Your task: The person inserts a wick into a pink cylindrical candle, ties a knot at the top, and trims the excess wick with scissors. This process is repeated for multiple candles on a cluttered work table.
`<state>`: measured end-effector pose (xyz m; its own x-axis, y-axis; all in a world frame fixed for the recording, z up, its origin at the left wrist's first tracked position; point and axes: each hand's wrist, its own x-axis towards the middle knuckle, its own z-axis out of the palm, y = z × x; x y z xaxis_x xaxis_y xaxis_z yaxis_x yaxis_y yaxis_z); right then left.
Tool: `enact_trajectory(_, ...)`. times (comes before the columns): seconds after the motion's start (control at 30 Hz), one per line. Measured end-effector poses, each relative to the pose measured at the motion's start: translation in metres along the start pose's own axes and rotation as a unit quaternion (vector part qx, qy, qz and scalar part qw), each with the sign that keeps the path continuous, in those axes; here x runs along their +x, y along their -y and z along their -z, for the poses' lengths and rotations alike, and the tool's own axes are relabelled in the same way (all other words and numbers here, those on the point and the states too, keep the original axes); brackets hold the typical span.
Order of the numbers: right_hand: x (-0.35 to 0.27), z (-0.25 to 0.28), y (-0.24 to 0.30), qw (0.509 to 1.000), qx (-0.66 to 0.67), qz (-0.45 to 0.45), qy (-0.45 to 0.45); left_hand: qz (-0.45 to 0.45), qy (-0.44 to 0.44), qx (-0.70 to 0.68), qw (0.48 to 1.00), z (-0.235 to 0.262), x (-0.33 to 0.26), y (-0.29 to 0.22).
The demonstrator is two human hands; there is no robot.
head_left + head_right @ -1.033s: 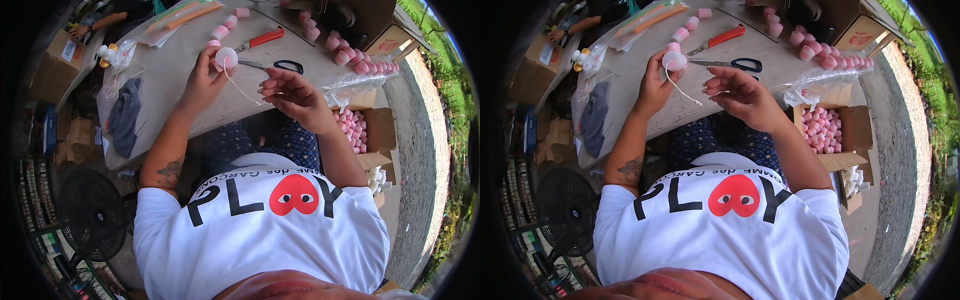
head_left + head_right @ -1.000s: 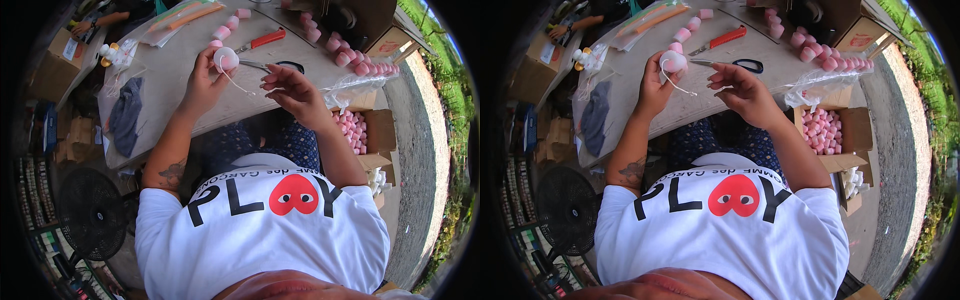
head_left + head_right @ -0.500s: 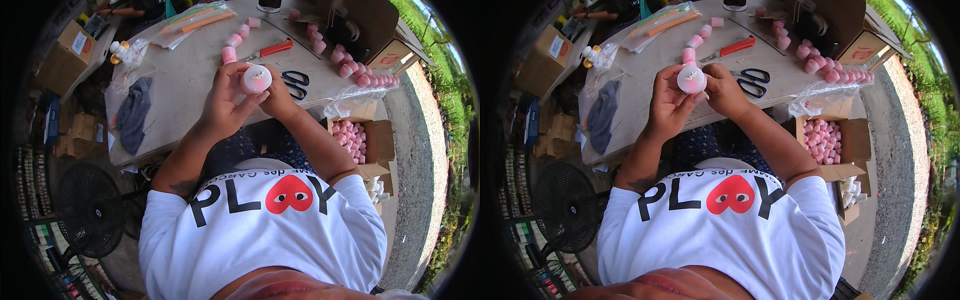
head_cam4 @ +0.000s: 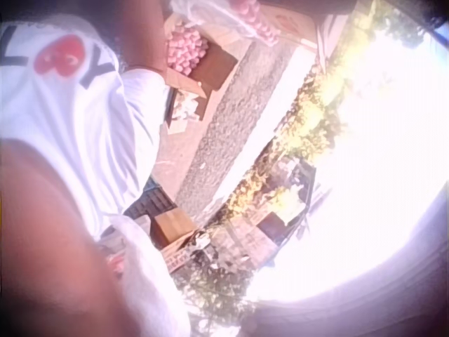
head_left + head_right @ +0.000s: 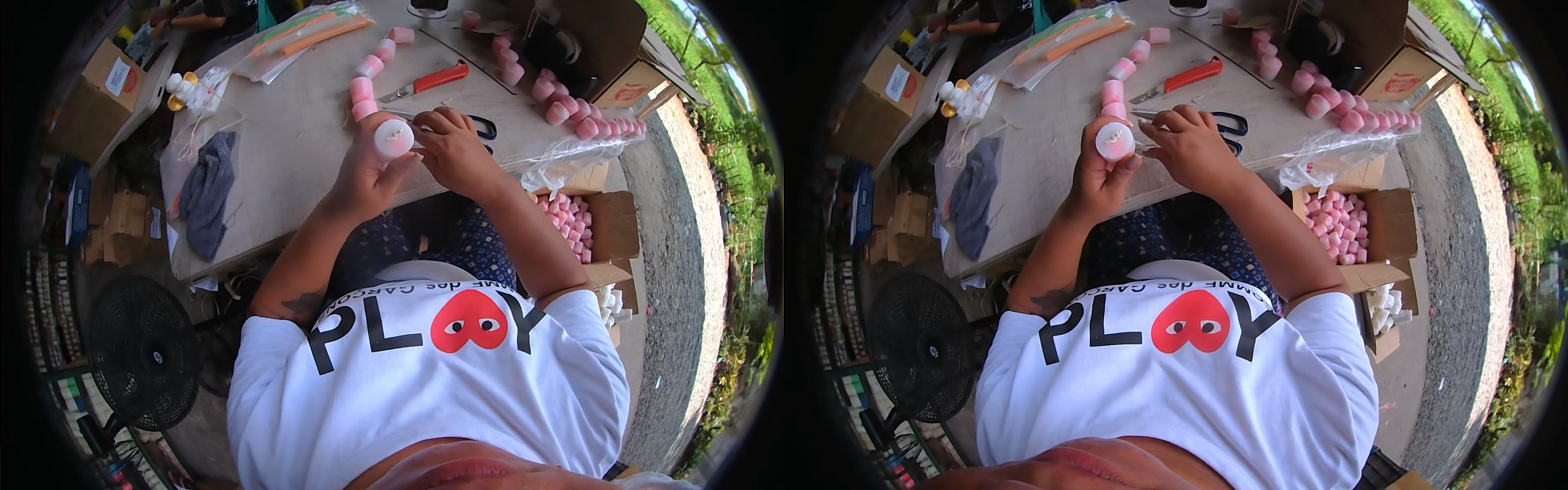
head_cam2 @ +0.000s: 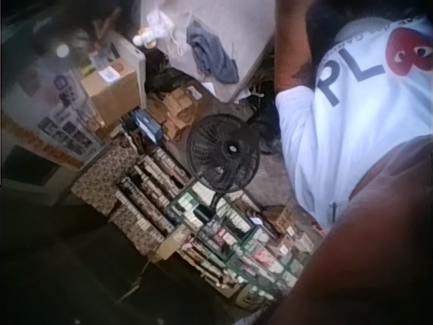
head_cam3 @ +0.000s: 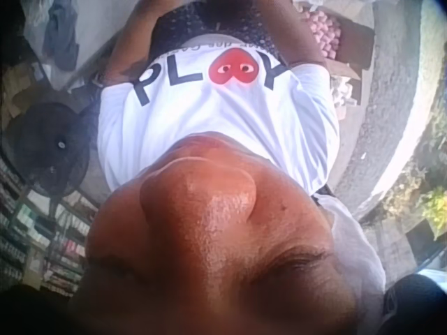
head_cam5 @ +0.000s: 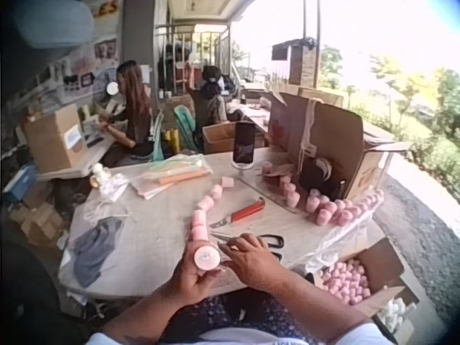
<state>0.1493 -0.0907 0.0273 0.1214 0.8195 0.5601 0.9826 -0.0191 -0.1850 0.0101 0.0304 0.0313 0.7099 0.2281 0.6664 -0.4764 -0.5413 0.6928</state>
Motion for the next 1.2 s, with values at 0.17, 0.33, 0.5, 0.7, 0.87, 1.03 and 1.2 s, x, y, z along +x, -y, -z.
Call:
enact_trajectory(0.17, -0.020, 0.023, -0.059, 0.978, -0.028, -0.162, 0.125, 0.012, -0.001, -0.010, 1.000, -0.005, -0.006, 0.016)
enact_trajectory(0.33, -0.013, 0.037, -0.060, 0.938, -0.038, -0.226, 0.261, 0.016, -0.005, -0.006, 1.000, -0.015, -0.013, 0.023)
enact_trajectory(0.5, -0.006, 0.056, -0.059, 0.875, -0.107, -0.292, 0.371, 0.043, 0.020, -0.033, 0.998, -0.024, -0.016, 0.023)
enact_trajectory(0.7, -0.029, 0.103, -0.032, 0.811, 0.514, -0.279, 0.019, 0.061, 0.029, 0.013, 0.998, -0.029, -0.015, 0.022)
enact_trajectory(0.87, -0.024, 0.162, 0.029, 0.788, 0.536, 0.001, -0.305, 0.032, 0.032, 0.033, 0.998, -0.033, -0.003, 0.023)
enact_trajectory(1.03, -0.043, 0.074, 0.036, 0.868, 0.483, -0.095, -0.073, 0.013, 0.048, 0.032, 0.998, -0.035, 0.008, 0.012)
enact_trajectory(1.2, -0.027, 0.117, 0.053, 0.830, 0.527, -0.059, -0.173, 0.067, 0.051, 0.024, 0.996, -0.034, -0.008, 0.017)
